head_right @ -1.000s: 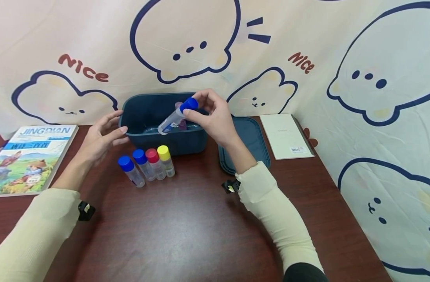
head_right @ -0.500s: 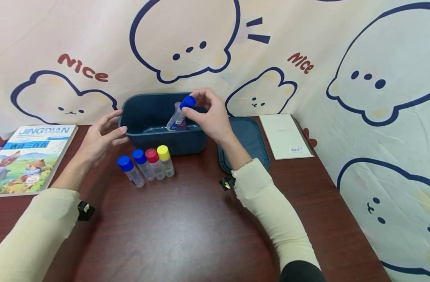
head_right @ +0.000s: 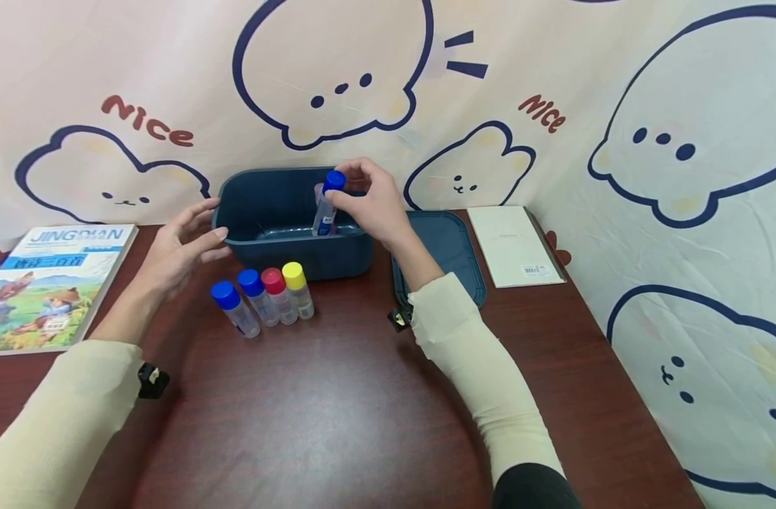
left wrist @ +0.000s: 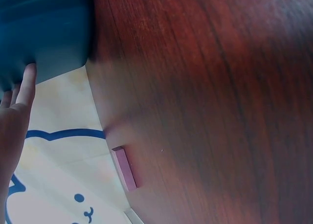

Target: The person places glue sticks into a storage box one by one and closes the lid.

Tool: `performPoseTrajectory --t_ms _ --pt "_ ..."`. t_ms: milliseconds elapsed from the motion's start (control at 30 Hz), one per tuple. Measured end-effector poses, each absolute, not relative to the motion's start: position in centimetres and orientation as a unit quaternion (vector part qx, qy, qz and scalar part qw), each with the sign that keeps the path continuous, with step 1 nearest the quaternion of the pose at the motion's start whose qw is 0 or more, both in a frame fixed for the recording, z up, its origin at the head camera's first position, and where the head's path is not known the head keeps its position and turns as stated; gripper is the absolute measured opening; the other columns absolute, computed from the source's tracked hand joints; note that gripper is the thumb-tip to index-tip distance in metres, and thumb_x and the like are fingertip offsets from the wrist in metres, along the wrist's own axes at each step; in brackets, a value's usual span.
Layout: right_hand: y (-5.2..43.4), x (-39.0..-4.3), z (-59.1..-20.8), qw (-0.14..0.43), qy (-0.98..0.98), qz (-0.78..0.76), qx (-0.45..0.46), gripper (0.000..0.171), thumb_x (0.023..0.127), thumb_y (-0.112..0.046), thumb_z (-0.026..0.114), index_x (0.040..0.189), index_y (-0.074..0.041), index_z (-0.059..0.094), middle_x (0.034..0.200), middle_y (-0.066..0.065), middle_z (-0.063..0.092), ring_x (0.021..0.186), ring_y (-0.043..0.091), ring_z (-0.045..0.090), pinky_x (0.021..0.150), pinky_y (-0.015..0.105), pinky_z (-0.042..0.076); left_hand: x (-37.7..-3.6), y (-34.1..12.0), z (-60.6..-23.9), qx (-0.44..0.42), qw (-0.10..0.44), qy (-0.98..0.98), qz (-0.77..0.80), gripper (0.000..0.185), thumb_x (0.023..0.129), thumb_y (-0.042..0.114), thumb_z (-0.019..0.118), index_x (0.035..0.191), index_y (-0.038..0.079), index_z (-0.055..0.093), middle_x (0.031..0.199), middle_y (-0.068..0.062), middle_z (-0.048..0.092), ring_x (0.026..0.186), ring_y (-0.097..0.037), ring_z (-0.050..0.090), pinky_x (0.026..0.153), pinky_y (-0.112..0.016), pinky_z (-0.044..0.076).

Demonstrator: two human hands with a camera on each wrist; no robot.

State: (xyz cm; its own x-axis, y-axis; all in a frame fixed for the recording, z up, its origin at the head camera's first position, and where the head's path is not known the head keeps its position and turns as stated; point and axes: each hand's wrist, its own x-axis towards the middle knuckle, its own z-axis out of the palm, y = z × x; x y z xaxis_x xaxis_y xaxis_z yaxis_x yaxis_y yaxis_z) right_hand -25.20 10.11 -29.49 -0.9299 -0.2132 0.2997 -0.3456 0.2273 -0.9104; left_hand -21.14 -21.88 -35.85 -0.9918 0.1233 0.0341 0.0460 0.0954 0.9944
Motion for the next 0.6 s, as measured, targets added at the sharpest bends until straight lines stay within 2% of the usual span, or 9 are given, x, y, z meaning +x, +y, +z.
performPoseTrajectory --t_ms 600 --pt "9.0 -27.0 -29.6 0.027 -0.810 0.566 0.151 0.033 0.094 -0.011 0.074 0.123 -0.003 0.061 0.119 0.013 0.063 0.108 0.026 0.061 0.094 0.035 0.054 -21.1 -22.0 -36.0 0.063 0.029 0.731 0.679 0.072 0.098 0.027 0.069 0.159 0.021 0.032 0.162 -0.015 0.032 0.137 -0.038 0.045 0.092 -0.026 0.053"
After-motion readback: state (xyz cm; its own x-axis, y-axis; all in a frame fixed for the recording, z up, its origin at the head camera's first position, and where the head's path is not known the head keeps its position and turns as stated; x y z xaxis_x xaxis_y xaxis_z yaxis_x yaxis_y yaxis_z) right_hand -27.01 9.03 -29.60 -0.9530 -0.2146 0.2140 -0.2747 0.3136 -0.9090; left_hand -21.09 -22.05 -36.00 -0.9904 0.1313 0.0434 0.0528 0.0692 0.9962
